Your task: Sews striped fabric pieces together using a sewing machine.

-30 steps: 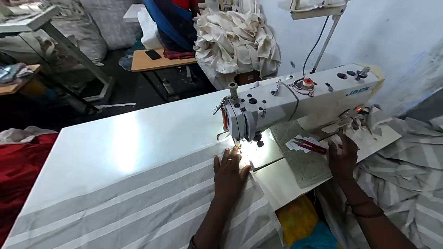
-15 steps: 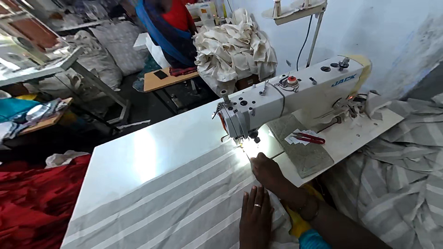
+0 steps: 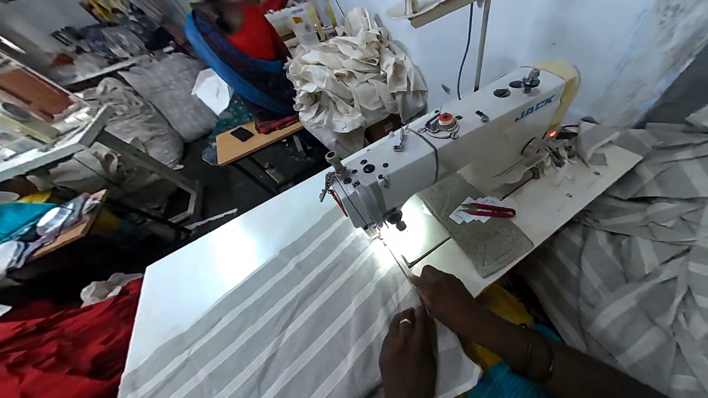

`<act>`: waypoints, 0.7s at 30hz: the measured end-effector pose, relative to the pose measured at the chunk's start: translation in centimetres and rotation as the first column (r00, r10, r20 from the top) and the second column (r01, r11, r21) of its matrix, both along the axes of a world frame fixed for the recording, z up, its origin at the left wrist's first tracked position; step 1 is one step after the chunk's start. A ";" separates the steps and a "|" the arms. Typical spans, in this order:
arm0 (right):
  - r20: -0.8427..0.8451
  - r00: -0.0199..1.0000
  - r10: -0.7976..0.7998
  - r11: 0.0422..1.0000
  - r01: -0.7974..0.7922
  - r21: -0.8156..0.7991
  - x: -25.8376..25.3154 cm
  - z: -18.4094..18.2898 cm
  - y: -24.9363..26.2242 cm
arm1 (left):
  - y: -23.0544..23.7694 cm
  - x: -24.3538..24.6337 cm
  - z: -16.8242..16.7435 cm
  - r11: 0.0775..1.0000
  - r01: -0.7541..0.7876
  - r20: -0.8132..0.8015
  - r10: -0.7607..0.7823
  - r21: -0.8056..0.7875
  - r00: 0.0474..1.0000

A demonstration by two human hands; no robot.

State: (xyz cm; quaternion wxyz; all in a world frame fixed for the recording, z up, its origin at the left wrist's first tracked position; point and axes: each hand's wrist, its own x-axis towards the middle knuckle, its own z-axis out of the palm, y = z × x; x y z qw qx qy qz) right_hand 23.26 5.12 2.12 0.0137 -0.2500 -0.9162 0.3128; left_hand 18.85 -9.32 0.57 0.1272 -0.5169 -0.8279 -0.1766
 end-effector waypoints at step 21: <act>-0.041 0.996 -0.080 0.950 0.064 -0.305 -2.3 0.4 4.1 | -9.2 -18.3 -3.7 0.936 -0.347 0.099 0.351 -0.057 0.931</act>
